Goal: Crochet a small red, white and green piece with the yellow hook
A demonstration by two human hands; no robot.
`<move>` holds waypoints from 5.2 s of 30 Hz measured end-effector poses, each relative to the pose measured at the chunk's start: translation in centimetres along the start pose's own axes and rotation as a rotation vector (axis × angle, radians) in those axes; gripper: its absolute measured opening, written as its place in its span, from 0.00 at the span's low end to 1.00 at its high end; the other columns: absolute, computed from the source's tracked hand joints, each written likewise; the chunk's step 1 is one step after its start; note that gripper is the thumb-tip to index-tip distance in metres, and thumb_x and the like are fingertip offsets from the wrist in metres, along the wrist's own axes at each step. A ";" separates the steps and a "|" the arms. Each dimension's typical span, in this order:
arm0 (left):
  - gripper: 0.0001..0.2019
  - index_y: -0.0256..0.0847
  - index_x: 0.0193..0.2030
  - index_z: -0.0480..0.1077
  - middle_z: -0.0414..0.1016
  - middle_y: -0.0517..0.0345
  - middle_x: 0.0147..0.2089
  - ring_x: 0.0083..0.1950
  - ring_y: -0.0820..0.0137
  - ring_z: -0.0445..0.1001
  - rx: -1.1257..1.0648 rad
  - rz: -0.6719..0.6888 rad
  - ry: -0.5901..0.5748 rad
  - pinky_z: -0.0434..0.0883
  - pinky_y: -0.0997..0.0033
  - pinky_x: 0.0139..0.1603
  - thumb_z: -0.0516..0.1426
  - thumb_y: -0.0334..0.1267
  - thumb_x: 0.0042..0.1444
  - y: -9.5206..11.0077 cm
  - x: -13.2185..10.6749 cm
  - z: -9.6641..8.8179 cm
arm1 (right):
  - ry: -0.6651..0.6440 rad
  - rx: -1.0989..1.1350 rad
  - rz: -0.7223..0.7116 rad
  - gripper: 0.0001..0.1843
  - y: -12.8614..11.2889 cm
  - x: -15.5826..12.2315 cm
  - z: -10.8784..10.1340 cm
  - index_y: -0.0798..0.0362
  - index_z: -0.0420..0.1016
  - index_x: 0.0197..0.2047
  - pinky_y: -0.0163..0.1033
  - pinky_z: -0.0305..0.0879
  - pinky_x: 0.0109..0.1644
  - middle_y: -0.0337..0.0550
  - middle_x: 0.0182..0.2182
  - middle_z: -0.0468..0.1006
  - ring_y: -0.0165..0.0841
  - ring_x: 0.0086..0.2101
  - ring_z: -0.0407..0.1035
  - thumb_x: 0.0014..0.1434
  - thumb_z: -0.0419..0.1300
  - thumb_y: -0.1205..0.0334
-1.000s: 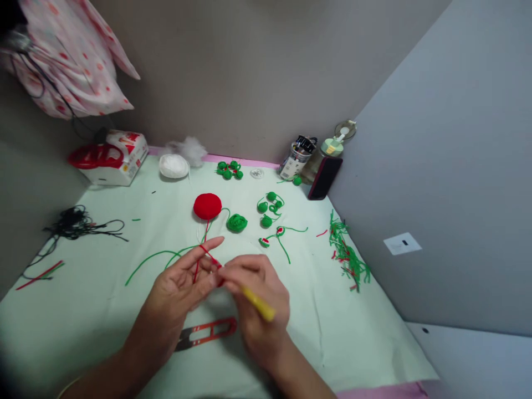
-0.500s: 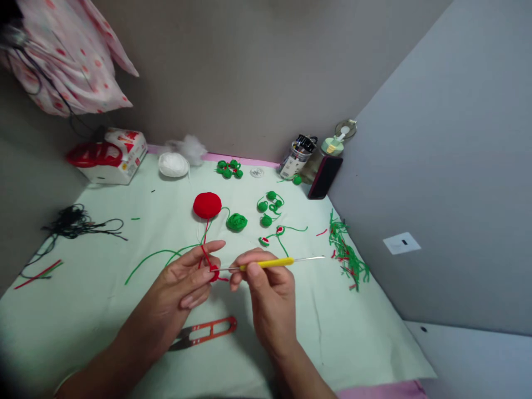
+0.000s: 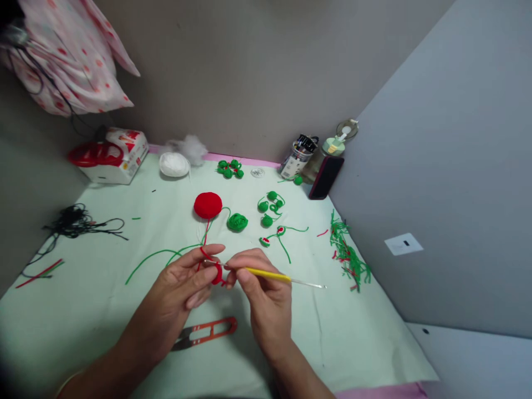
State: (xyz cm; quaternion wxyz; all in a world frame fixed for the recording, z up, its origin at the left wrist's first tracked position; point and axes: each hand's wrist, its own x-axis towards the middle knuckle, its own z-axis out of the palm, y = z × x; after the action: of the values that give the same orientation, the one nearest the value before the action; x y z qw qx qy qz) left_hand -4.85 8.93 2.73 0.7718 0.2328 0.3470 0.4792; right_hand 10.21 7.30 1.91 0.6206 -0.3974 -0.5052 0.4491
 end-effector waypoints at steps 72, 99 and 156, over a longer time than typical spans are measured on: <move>0.27 0.43 0.63 0.75 0.69 0.64 0.32 0.26 0.78 0.58 0.133 0.038 0.013 0.55 0.75 0.25 0.69 0.37 0.56 0.2 -0.4 0.2 | -0.181 -0.567 -0.337 0.17 -1.4 -0.4 -1.3 0.42 0.81 0.54 0.44 0.79 0.43 0.45 0.42 0.86 0.38 0.40 0.81 0.71 0.58 0.69; 0.20 0.41 0.54 0.81 0.68 0.68 0.28 0.20 0.86 0.47 -0.068 -0.102 -0.051 0.51 0.80 0.21 0.72 0.39 0.55 -0.4 -0.1 0.1 | -0.037 -0.741 -0.440 0.25 -0.7 -1.7 -0.5 0.35 0.82 0.57 0.43 0.78 0.40 0.43 0.44 0.83 0.39 0.42 0.79 0.65 0.65 0.73; 0.19 0.49 0.55 0.82 0.75 0.63 0.35 0.39 0.73 0.72 0.147 0.075 0.030 0.70 0.70 0.47 0.70 0.36 0.57 -0.2 -0.3 -0.4 | -0.034 -0.124 -0.179 0.11 -0.6 -0.1 -0.8 0.47 0.83 0.48 0.38 0.76 0.41 0.42 0.40 0.84 0.31 0.38 0.77 0.73 0.58 0.65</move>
State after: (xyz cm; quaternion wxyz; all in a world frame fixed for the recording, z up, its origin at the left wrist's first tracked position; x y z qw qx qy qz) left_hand -5.10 8.60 2.39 0.7290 0.2944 0.3838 0.4843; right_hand 11.07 6.96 2.33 0.6237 -0.3809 -0.5759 0.3664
